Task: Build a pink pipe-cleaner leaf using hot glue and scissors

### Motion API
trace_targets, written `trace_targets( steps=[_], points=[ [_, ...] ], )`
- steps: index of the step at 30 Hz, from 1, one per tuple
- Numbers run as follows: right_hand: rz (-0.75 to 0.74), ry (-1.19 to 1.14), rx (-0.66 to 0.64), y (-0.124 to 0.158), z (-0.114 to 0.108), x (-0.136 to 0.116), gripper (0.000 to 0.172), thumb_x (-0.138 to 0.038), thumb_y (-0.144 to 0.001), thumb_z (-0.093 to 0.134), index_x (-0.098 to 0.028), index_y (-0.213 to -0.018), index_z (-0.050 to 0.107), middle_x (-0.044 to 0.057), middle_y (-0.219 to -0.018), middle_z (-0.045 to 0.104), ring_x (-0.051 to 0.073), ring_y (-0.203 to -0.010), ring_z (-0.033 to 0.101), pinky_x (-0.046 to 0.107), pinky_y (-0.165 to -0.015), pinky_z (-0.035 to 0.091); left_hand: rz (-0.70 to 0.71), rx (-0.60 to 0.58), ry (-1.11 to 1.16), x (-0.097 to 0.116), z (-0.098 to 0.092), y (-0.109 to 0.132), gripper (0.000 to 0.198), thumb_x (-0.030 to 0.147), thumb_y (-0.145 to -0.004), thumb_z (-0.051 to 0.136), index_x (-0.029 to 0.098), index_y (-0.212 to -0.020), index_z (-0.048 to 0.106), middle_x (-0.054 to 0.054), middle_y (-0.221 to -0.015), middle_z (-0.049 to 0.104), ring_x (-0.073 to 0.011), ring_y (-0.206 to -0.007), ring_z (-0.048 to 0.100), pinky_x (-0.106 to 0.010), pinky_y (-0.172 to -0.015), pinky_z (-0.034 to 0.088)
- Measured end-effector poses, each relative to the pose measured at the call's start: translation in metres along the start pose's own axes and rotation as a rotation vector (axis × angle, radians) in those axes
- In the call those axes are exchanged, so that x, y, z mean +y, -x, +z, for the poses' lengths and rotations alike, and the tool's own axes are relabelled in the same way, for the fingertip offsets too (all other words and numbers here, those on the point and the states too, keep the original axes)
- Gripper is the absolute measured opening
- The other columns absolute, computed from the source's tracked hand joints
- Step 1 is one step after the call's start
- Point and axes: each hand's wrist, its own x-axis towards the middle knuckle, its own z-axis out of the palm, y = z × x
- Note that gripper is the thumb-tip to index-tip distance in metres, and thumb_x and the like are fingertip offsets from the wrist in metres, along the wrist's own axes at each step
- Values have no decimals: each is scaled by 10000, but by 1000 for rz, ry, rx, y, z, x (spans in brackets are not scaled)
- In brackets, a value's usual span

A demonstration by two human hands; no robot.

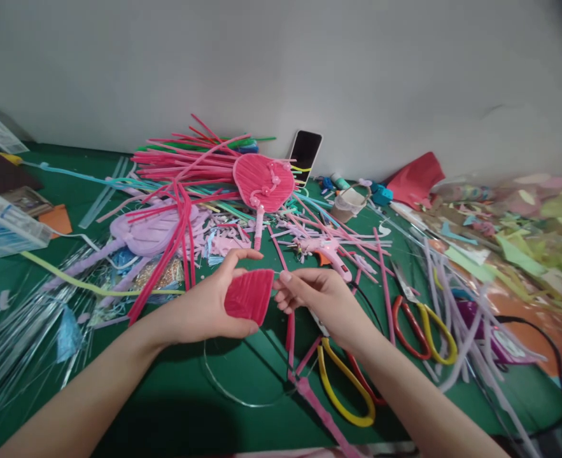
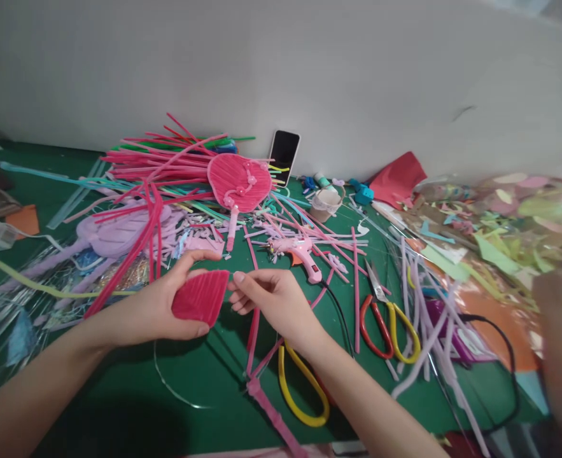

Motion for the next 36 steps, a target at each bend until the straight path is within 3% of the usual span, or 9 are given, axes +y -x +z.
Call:
trace_targets(
  steps=[3, 5, 7, 12, 21, 28, 36],
  points=[
    [-42, -124, 61, -3, 0, 1, 352, -497, -736, 772, -151, -801, 757, 40, -709, 725, 106, -625, 663, 218, -634, 554, 67, 205, 91, -4, -2, -4, 832, 224, -671, 804, 287, -1351, 331, -23, -1080, 666, -194, -880, 686, -294, -734, 543],
    [-71, -193, 120, -4, 0, 1, 339, -478, -727, 787, -154, -824, 762, 45, -741, 730, 114, -670, 677, 219, -663, 564, 145, 367, 116, -5, -2, -7, 794, 271, -655, 834, 252, -1321, 403, -68, -1175, 649, -250, -1076, 652, -338, -844, 546],
    [-71, -205, 150, -4, 0, -1, 359, -487, -711, 795, -150, -831, 764, 51, -745, 728, 127, -687, 681, 232, -672, 574, 212, 449, 82, -5, -2, -9, 737, 301, -658, 839, 225, -1285, 459, -101, -1243, 629, -286, -1189, 597, -365, -893, 540],
    [-52, -127, 162, -7, 1, -10, 398, -527, -702, 785, -147, -815, 752, 62, -746, 726, 147, -681, 683, 266, -679, 583, 265, 429, -34, -6, -2, -7, 586, 338, -723, 797, 237, -1237, 534, -88, -1288, 623, -305, -1173, 615, -392, -904, 548],
    [-92, -26, 89, -16, 7, -15, 331, -486, -723, 772, -171, -667, 687, 4, -631, 673, 104, -561, 626, 225, -608, 553, 276, 373, -35, -8, -2, -4, 574, 319, -761, 772, 267, -1274, 522, -63, -1291, 615, -277, -1092, 659, -352, -852, 567],
    [-110, 81, 48, -15, 1, -19, 221, -379, -765, 703, -178, -678, 676, 3, -604, 678, 118, -548, 635, 244, -593, 559, 233, 355, -55, -1, -3, 0, 463, 371, -792, 737, 242, -1184, 529, -59, -1141, 657, -254, -1000, 673, -338, -803, 554],
    [-46, 274, 61, -22, 8, -38, 67, -180, -658, 595, -181, -591, 602, -28, -509, 627, 101, -490, 601, 205, -523, 515, 271, 420, -88, 1, 1, -1, 391, 294, -770, 743, 220, -1093, 536, -45, -1077, 651, -218, -933, 673, -303, -753, 555]
  ],
)
